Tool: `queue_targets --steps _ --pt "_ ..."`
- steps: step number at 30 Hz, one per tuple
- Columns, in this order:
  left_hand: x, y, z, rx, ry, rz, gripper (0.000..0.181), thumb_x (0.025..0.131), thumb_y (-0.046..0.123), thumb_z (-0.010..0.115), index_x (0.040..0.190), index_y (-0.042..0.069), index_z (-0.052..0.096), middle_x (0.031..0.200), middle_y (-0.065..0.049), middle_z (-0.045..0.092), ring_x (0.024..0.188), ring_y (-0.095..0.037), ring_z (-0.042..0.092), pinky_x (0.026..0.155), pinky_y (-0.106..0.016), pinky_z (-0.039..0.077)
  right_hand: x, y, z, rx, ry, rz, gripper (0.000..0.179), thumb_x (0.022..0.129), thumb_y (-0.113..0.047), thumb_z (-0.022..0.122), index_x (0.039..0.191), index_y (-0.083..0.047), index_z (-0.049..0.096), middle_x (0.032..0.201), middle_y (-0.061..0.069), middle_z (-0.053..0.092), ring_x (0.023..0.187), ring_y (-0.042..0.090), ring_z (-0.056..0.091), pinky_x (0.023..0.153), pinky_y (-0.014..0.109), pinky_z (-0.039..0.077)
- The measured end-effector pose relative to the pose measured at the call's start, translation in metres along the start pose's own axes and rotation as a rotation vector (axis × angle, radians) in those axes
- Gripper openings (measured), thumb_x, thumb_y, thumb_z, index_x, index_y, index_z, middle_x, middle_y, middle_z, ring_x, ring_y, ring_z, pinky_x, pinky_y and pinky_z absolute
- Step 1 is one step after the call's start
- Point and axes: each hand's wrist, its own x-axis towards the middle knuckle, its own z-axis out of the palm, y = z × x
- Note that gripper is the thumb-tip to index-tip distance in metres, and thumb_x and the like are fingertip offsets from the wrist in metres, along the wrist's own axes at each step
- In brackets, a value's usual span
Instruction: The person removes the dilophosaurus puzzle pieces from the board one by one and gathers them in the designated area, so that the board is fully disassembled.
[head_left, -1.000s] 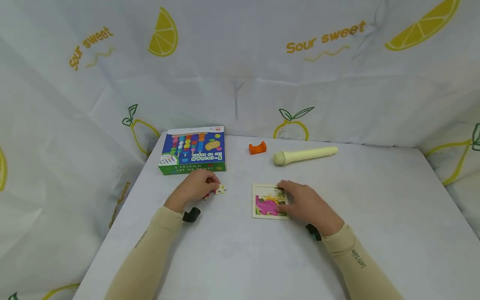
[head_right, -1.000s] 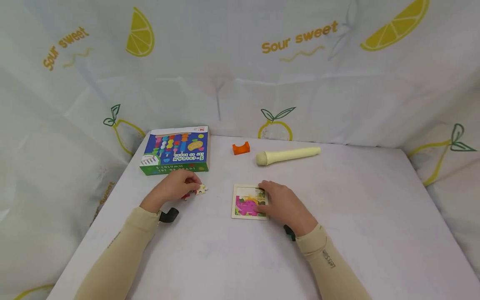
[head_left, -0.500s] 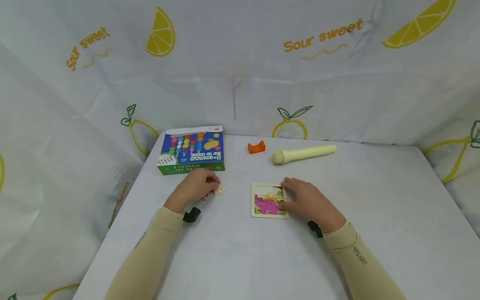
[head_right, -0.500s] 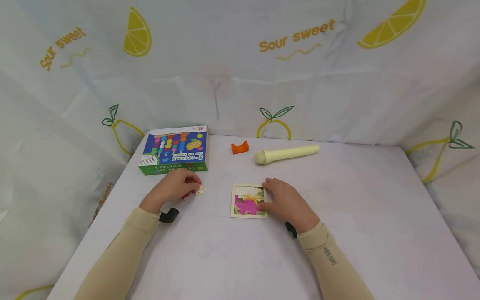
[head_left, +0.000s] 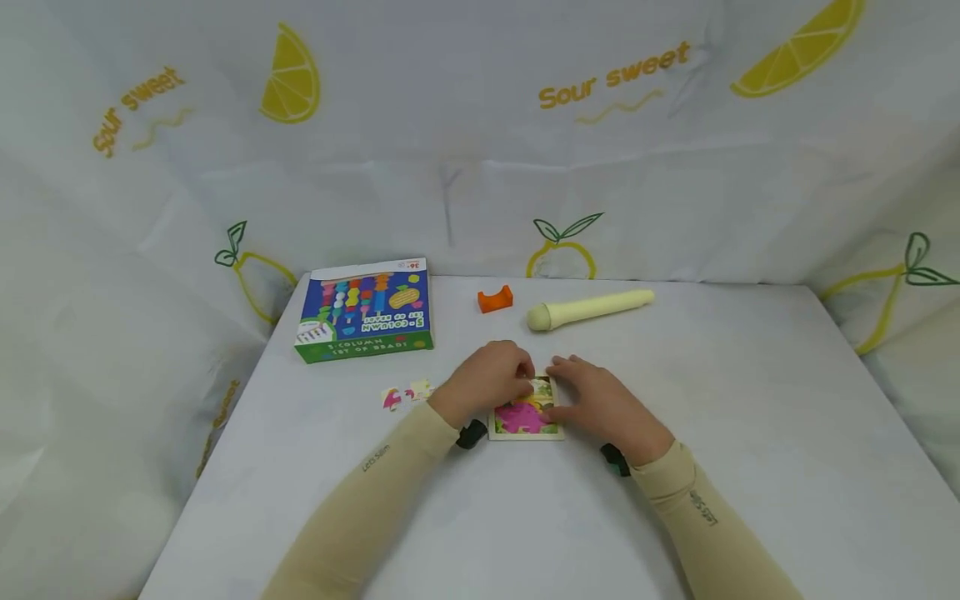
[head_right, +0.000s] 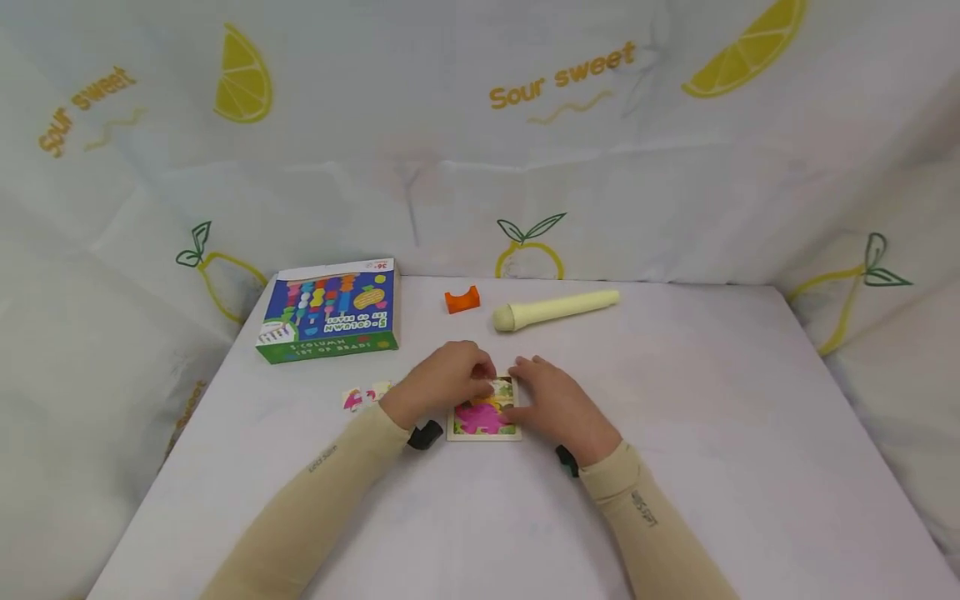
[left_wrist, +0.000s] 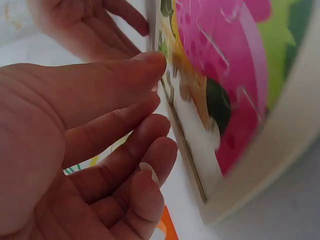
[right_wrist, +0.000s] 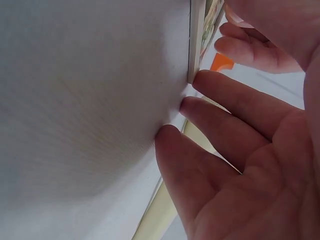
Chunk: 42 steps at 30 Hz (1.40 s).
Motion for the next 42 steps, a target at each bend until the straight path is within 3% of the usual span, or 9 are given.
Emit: queue_targets --steps 3,10,22,31,42 --pt "0.006 0.007 0.005 0.036 -0.002 0.004 0.019 0.098 0.028 0.08 0.113 0.016 0.081 0.102 0.006 0.071 0.091 -0.01 0.06 0.086 -0.026 0.054 0.001 -0.003 0.002 0.004 -0.011 -0.005 0.08 0.09 -0.041 0.089 0.155 -0.007 0.057 0.169 0.017 0.047 0.163 0.043 0.032 0.127 0.063 0.035" --pt "0.006 0.012 0.007 0.119 0.008 0.001 0.027 0.097 0.033 0.083 0.118 0.016 0.082 0.105 0.004 0.073 0.09 -0.011 0.06 0.089 -0.027 0.056 0.001 -0.006 0.001 -0.023 -0.005 -0.039 0.079 0.091 -0.039 0.088 0.155 -0.005 0.057 0.167 0.017 0.049 0.161 0.045 0.035 0.125 0.062 0.037" --pt "0.006 0.015 0.013 0.091 0.013 0.014 0.03 0.097 0.034 0.082 0.121 0.015 0.082 0.104 0.004 0.073 0.091 -0.01 0.061 0.089 -0.027 0.056 0.001 -0.004 0.001 -0.019 -0.007 -0.026 0.075 0.092 -0.038 0.088 0.153 -0.006 0.059 0.168 0.016 0.049 0.162 0.045 0.034 0.125 0.063 0.037" --pt "0.009 0.015 0.013 0.086 0.006 -0.01 0.029 0.098 0.035 0.082 0.119 0.016 0.079 0.107 0.002 0.067 0.091 -0.012 0.058 0.085 -0.025 0.053 0.0 -0.001 -0.001 -0.028 0.001 -0.023 0.078 0.091 -0.04 0.088 0.155 -0.007 0.058 0.168 0.017 0.048 0.162 0.045 0.033 0.125 0.063 0.037" --pt "0.012 0.015 0.012 0.016 0.011 -0.031 0.025 0.098 0.032 0.081 0.117 0.015 0.077 0.105 0.003 0.069 0.092 -0.012 0.06 0.085 -0.026 0.053 -0.001 -0.003 -0.001 -0.027 0.003 -0.012 0.077 0.091 -0.04 0.088 0.154 -0.006 0.059 0.167 0.017 0.049 0.162 0.045 0.034 0.125 0.063 0.038"
